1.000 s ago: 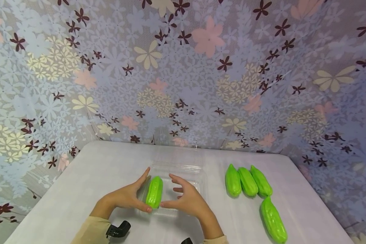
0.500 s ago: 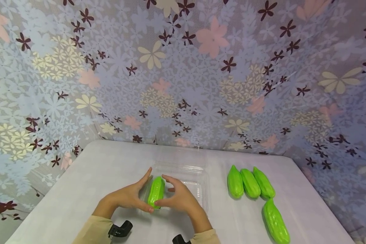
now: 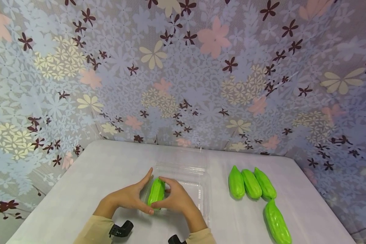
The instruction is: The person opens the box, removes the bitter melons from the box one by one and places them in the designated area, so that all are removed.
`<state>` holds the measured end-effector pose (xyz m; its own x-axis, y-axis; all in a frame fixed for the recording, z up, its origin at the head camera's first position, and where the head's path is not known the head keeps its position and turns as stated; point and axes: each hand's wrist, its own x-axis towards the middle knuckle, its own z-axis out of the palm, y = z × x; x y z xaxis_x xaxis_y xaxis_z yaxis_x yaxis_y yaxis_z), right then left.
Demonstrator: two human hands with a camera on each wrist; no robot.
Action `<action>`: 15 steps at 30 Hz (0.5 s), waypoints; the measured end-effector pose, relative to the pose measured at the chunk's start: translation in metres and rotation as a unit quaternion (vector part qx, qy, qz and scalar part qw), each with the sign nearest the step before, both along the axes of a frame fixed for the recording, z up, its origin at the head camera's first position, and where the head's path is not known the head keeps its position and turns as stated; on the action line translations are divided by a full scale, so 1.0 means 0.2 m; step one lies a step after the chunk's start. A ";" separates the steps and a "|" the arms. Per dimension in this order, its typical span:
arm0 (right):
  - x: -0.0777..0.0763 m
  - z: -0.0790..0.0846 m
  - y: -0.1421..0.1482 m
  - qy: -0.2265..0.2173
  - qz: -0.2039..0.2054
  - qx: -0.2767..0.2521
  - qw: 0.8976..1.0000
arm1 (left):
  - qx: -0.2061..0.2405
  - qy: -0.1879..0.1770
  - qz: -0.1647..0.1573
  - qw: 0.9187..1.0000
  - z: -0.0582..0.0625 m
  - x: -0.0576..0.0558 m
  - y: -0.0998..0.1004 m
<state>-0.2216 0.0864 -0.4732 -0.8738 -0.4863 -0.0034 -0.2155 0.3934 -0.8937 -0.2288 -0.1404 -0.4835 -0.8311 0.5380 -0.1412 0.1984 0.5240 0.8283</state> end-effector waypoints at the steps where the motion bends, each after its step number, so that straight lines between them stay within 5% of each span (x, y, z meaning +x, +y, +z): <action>1: 0.00 0.00 0.00 0.000 -0.002 -0.001 1.000 | 0.000 0.000 -0.001 1.000 0.00 0.00 0.00; 15: 0.00 -0.02 -0.03 0.020 -0.015 -0.008 1.000 | -0.006 0.003 0.003 1.000 0.01 0.00 0.01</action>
<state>-0.2211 0.0809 -0.4773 -0.8875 -0.4591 0.0392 -0.2388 0.3857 -0.8912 -0.2280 -0.1388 -0.4819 -0.8348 0.5318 -0.1425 0.2004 0.5345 0.8211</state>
